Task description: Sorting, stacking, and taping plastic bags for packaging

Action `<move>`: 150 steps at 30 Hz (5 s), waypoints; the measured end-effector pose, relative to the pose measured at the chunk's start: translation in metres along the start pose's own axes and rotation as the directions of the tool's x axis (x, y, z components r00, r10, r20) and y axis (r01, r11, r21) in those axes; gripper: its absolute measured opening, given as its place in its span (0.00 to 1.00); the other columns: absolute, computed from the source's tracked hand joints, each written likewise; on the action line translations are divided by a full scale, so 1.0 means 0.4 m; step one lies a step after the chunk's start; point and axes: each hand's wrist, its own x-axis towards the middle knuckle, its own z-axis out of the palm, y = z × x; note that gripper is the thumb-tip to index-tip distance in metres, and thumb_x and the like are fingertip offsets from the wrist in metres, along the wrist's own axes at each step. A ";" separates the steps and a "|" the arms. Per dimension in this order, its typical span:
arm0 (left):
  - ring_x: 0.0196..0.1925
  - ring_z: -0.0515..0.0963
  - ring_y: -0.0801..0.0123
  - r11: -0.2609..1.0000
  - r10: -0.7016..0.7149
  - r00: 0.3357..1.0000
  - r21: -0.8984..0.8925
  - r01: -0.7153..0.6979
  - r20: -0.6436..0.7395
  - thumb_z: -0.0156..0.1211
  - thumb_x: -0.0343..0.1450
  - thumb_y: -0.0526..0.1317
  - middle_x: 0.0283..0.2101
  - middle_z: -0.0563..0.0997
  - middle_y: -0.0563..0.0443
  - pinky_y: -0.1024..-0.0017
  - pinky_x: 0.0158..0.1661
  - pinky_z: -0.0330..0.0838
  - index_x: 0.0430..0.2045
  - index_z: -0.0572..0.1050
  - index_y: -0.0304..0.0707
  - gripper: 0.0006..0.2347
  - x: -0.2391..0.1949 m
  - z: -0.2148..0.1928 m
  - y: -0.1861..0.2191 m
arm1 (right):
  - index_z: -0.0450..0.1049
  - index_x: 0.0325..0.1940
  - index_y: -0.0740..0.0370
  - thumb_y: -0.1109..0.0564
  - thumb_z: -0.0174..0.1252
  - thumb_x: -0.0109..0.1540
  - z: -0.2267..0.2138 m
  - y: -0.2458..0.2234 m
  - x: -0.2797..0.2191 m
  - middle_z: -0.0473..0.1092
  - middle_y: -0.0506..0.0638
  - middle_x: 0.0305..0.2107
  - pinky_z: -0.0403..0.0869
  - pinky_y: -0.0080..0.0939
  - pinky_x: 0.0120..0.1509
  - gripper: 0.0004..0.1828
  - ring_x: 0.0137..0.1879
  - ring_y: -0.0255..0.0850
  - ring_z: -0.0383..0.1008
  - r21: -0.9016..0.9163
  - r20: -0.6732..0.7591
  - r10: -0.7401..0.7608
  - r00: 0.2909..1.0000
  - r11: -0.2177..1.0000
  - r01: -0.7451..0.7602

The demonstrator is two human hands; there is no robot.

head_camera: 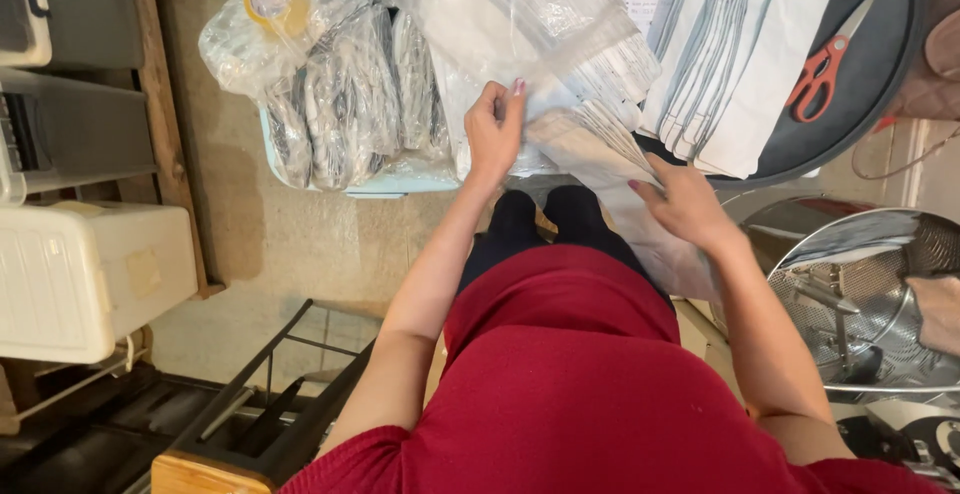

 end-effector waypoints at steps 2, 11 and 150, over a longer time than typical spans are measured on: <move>0.24 0.72 0.63 1.000 0.003 1.000 0.002 -0.003 0.031 0.59 0.72 0.46 0.16 0.68 0.47 0.66 0.30 0.67 0.21 0.70 0.41 0.12 0.003 -0.010 -0.029 | 0.70 0.62 0.72 0.54 0.53 0.66 -0.063 -0.034 -0.037 0.73 0.82 0.41 0.69 0.76 0.55 0.24 0.52 0.80 0.71 0.015 0.023 -0.034 0.999 0.999 0.034; 0.26 0.63 0.78 0.991 -0.018 0.992 -0.126 0.033 0.122 0.42 0.78 0.40 0.28 0.73 0.58 0.76 0.33 0.60 0.37 0.73 0.43 0.09 0.012 -0.044 0.087 | 0.72 0.62 0.62 0.59 0.57 0.67 -0.144 0.275 -0.143 0.73 0.52 0.56 0.73 0.41 0.60 0.18 0.56 0.39 0.72 0.650 -0.082 0.179 0.980 0.755 -0.084; 0.48 0.75 0.61 0.682 0.347 0.831 0.491 -0.542 0.436 0.65 0.67 0.42 0.34 0.74 0.61 0.32 0.61 0.56 0.43 0.77 0.61 0.12 -0.073 -0.129 -0.136 | 0.71 0.61 0.66 0.50 0.71 0.61 0.340 -0.146 0.394 0.76 0.58 0.46 0.83 0.51 0.49 0.30 0.47 0.48 0.82 0.984 -0.173 0.508 0.844 0.128 0.124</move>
